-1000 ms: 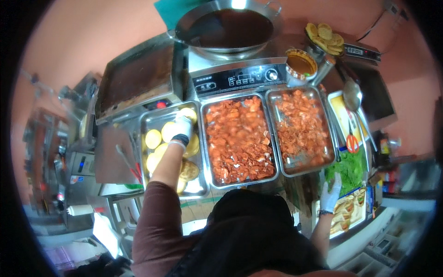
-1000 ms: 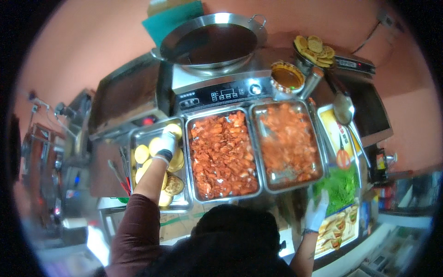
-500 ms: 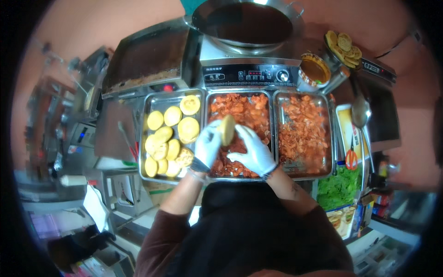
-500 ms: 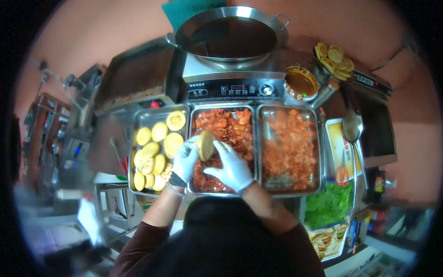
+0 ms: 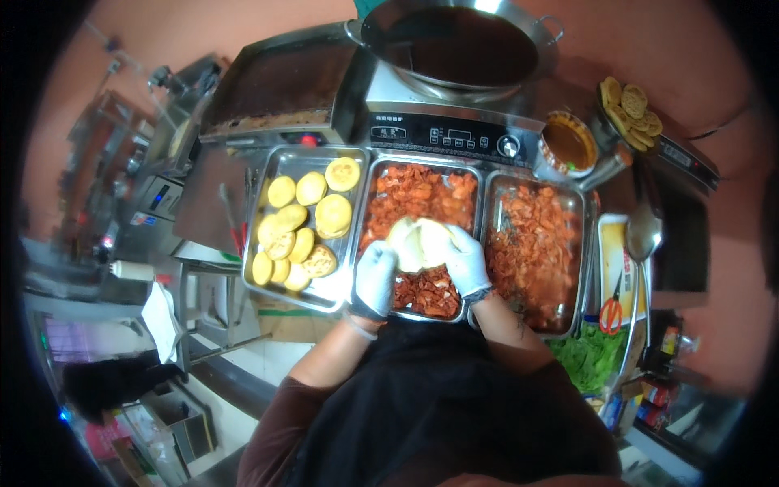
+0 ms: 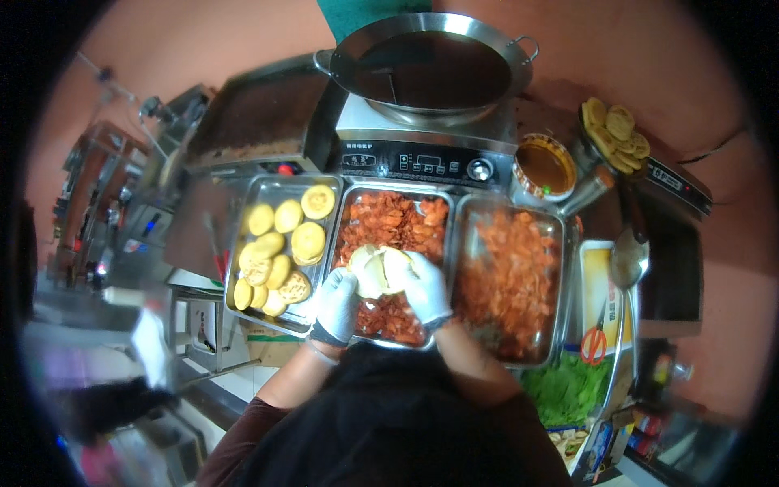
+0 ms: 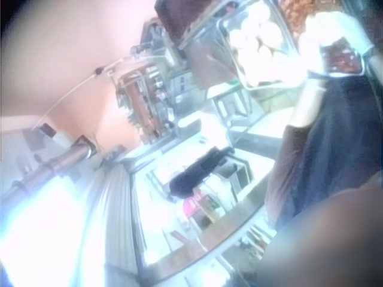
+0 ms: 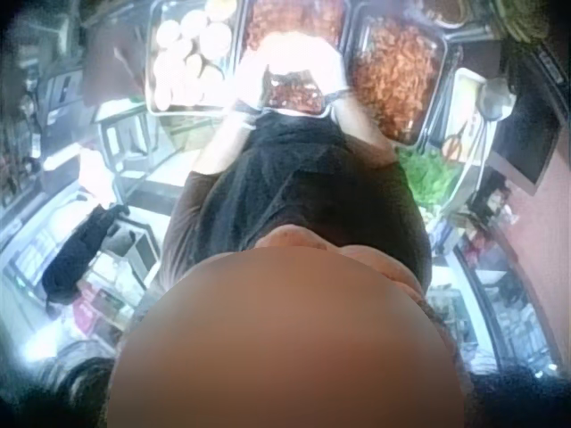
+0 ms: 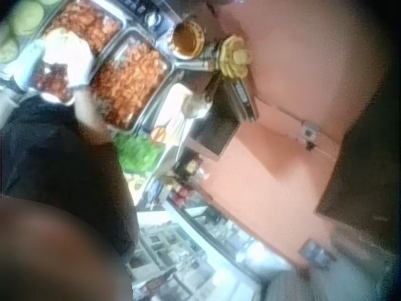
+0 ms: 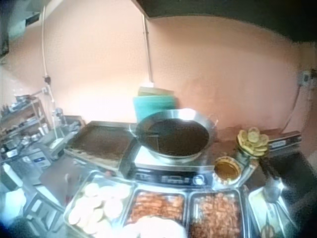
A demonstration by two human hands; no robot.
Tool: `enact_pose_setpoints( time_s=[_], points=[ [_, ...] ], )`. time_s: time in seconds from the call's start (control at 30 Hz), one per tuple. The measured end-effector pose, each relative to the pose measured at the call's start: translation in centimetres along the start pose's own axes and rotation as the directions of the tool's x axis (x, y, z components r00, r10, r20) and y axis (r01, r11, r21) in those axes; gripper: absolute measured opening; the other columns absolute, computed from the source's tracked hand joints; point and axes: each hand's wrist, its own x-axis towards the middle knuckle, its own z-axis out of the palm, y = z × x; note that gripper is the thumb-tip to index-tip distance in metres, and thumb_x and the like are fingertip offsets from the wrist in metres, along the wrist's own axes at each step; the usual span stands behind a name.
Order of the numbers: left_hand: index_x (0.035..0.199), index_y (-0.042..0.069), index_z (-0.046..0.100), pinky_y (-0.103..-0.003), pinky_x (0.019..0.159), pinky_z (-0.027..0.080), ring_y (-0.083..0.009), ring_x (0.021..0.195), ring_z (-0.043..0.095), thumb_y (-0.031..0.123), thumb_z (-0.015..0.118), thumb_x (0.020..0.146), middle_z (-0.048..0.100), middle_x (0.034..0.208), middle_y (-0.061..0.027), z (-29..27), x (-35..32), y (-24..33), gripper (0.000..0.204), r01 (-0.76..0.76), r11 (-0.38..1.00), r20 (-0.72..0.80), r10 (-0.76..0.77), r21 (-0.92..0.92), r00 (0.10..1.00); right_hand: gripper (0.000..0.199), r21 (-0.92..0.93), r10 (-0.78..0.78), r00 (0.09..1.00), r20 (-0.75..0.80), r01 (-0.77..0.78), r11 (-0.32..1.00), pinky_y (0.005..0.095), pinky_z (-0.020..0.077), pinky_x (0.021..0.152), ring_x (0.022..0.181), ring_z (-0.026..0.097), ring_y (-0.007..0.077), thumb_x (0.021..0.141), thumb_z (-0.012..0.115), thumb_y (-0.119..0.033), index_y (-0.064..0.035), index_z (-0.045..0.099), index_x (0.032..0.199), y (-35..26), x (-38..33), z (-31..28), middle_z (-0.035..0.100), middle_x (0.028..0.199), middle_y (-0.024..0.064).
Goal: The person assembles multiple tacos by hand in a commercial kitchen setting. They place lettuce and shredded meat into taco shells, add sauce, and arrange the finished items in a cardboard tray. The process is repeated for several units.
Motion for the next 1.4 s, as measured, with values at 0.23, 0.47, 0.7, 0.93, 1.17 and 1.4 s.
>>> enact_pose_setpoints(
  time_s=[0.23,0.47,0.7,0.93,1.17,1.4],
  points=[
    [0.141,0.009,0.048,-0.056,0.107,0.047,-0.0342,0.135,0.05,0.063,0.046,0.101,0.051,0.145,-0.0173,3.5,1.0,3.3,0.067,0.37,0.742,0.328,-0.212,-0.559,0.921,0.035,-0.272,-0.537,0.831,0.146,0.556,0.786,0.0344,0.0578,0.087,0.101,0.072,0.0278,0.089,0.065,0.001,-0.0006,0.068,0.124,-2.4,-0.2,-0.1,0.071,0.114,0.0168],
    [0.137,0.003,0.055,-0.054,0.108,0.046,-0.0361,0.127,0.056,0.053,0.05,0.102,0.059,0.136,-0.0183,4.5,3.4,0.6,0.061,0.574,0.491,0.434,-0.378,-0.655,0.818,0.032,-0.445,-0.583,0.792,0.18,0.594,0.67,0.0353,0.0574,0.086,0.1,0.071,0.0287,0.082,0.07,-0.002,-0.0061,0.072,0.114,-3.6,-0.4,-1.3,0.072,0.111,0.0123],
    [0.119,0.014,0.061,-0.052,0.098,0.055,-0.0353,0.119,0.063,0.047,0.052,0.103,0.064,0.127,-0.0192,6.2,5.7,0.7,0.039,0.379,0.597,0.249,-0.291,-0.707,0.924,0.037,-0.611,-0.654,0.754,0.058,0.545,0.574,0.0347,0.0593,0.076,0.092,0.071,0.0245,0.086,0.076,-0.006,-0.0095,0.067,0.122,-5.3,-2.2,-2.6,0.066,0.122,0.0119],
    [0.119,0.016,0.066,-0.056,0.098,0.053,-0.0405,0.113,0.064,0.046,0.053,0.103,0.067,0.12,-0.0209,8.6,6.2,-0.4,0.036,0.51,0.597,0.434,-0.28,-0.62,0.856,0.066,-0.582,-0.319,0.877,0.358,0.477,0.658,0.0425,0.0578,0.086,0.103,0.071,0.036,0.091,0.072,-0.041,-0.0087,0.052,0.146,-4.2,-3.6,-4.1,0.056,0.142,0.0201],
    [0.126,0.004,0.061,-0.042,0.095,0.058,-0.0285,0.109,0.068,0.056,0.046,0.103,0.067,0.121,-0.0173,10.3,7.8,-3.1,0.059,0.572,0.593,0.449,-0.36,-0.567,0.818,0.055,-0.579,-0.27,0.912,0.31,0.406,0.707,0.0396,0.0557,0.095,0.116,0.067,0.0329,0.095,0.07,-0.029,-0.0108,0.055,0.145,-5.6,-2.9,-7.1,0.056,0.145,0.0178],
    [0.137,0.006,0.057,-0.05,0.104,0.049,-0.0348,0.12,0.059,0.054,0.049,0.101,0.063,0.132,-0.017,12.7,10.3,-3.7,0.06,0.575,0.359,0.431,-0.407,-0.735,0.805,0.045,-0.566,-0.333,0.785,-0.522,-0.027,0.824,0.0354,0.0569,0.092,0.102,0.067,0.0214,0.093,0.069,-0.013,-0.0061,0.059,0.137,-9.9,4.7,-18.3,0.061,0.131,0.0136]
  ],
)
